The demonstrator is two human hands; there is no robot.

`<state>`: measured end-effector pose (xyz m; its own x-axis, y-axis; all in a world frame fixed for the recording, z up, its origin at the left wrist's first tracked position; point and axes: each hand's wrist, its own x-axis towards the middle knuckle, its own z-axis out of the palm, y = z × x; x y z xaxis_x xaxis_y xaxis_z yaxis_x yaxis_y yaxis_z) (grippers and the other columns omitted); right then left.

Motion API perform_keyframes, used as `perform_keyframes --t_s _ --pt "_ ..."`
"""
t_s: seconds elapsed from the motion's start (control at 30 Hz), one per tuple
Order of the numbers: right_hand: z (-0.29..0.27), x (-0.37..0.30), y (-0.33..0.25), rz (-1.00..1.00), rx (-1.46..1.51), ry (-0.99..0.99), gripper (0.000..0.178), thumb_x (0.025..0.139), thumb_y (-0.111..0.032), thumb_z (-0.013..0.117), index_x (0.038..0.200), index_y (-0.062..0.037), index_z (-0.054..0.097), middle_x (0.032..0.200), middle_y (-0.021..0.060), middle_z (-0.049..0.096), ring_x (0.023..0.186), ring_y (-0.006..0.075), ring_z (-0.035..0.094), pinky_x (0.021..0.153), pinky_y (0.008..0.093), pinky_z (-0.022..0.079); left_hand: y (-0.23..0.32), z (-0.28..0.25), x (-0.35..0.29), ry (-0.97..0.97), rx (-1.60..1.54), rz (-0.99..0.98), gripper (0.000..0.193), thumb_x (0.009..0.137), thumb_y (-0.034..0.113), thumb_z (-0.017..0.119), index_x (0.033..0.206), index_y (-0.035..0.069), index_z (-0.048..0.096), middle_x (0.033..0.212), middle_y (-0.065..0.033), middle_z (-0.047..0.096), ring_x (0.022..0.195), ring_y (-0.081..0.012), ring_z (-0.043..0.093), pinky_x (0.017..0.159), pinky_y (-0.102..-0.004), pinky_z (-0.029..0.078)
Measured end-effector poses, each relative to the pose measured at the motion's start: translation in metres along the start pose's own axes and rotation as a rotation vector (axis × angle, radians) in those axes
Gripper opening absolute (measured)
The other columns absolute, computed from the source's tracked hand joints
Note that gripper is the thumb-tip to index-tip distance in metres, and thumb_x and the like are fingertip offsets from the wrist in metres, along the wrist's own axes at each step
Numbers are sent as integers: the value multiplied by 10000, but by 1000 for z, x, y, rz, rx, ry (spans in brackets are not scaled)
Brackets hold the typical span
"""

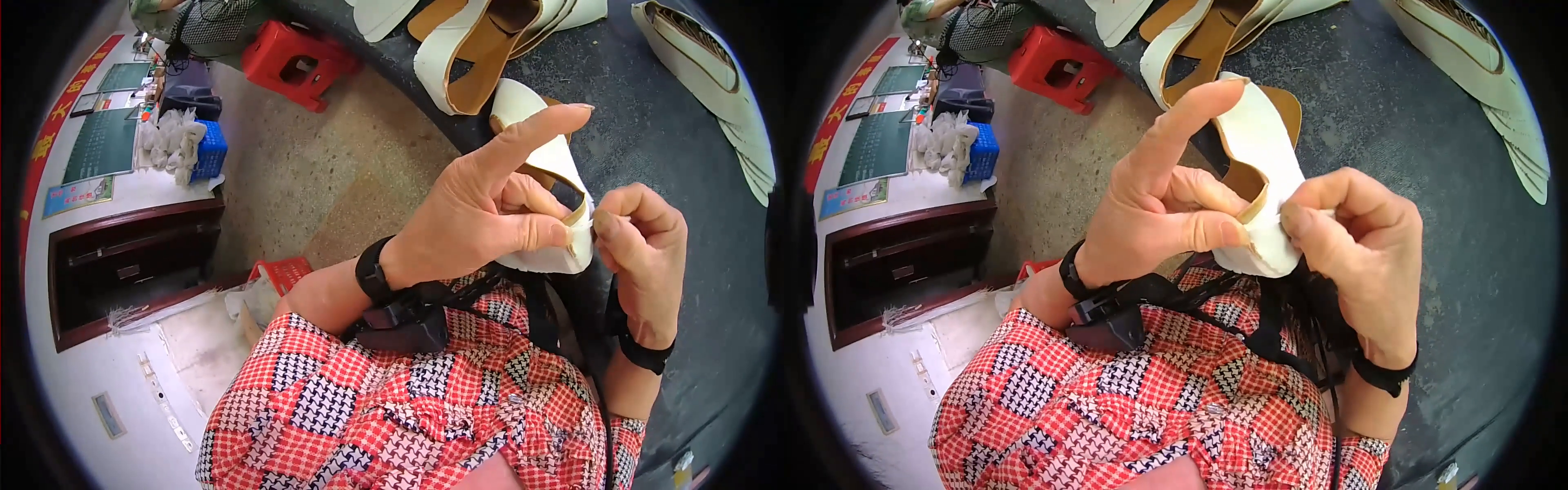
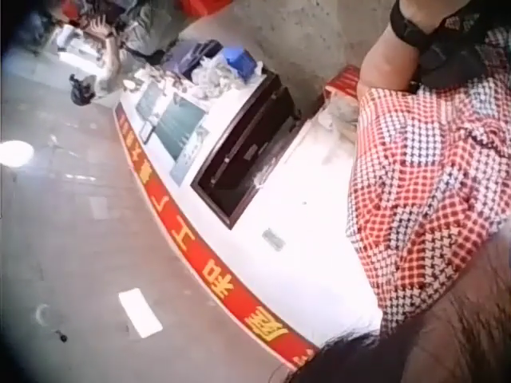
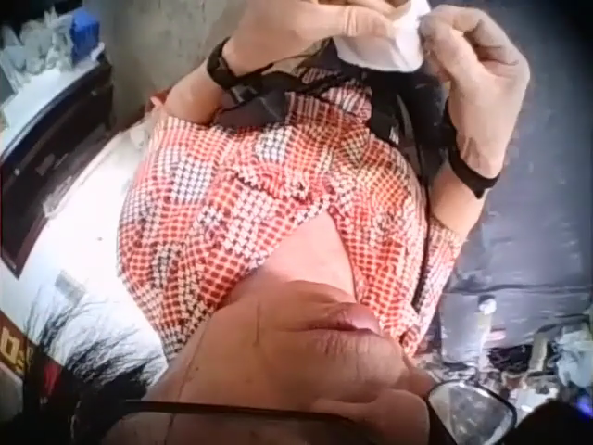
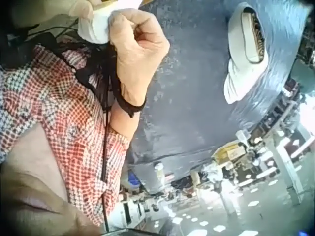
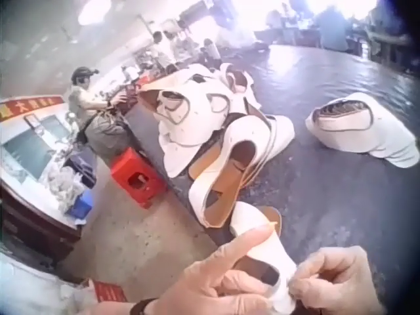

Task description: The person is assembling white shoe components by peeling off protective adhesive strips and sticking parts together at a manufacturing station.

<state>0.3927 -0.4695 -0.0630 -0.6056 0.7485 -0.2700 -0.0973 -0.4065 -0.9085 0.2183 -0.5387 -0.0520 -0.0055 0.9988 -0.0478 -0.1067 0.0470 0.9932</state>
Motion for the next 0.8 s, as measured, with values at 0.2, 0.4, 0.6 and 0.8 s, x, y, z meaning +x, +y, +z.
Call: perform_keyframes --t_s 0.2,0.4,0.6,0.8 --pt "3 6 10 -30 14 -22 74 764 -60 650 788 1 616 656 -24 566 565 21 469 510 163 347 -5 -12 -2 -145 -90 1 780 735 -96 568 1396 120 215 813 -73 630 735 -85 585 653 -213 476" --pt "10 0 2 -170 -109 -38 115 739 -65 675 782 15 605 668 -17 567 586 35 480 530 169 355 -10 -25 -3 -145 -112 -15 870 739 -107 618 1403 78 87 1050 -138 582 844 -143 611 731 -248 495" --pt "11 12 12 -25 3 64 96 777 -69 643 789 18 607 659 -14 566 573 27 475 529 156 356 -5 -20 -1 -145 -127 -57 775 746 -80 567 1398 109 192 794 -47 616 742 -67 575 684 -209 465" --pt "5 25 16 184 60 -143 118 765 -89 645 780 7 579 704 -14 568 611 31 496 528 173 378 -6 -23 -5 -197 -254 -79 798 745 -79 573 1406 106 165 797 -31 592 782 -67 560 723 -222 454"
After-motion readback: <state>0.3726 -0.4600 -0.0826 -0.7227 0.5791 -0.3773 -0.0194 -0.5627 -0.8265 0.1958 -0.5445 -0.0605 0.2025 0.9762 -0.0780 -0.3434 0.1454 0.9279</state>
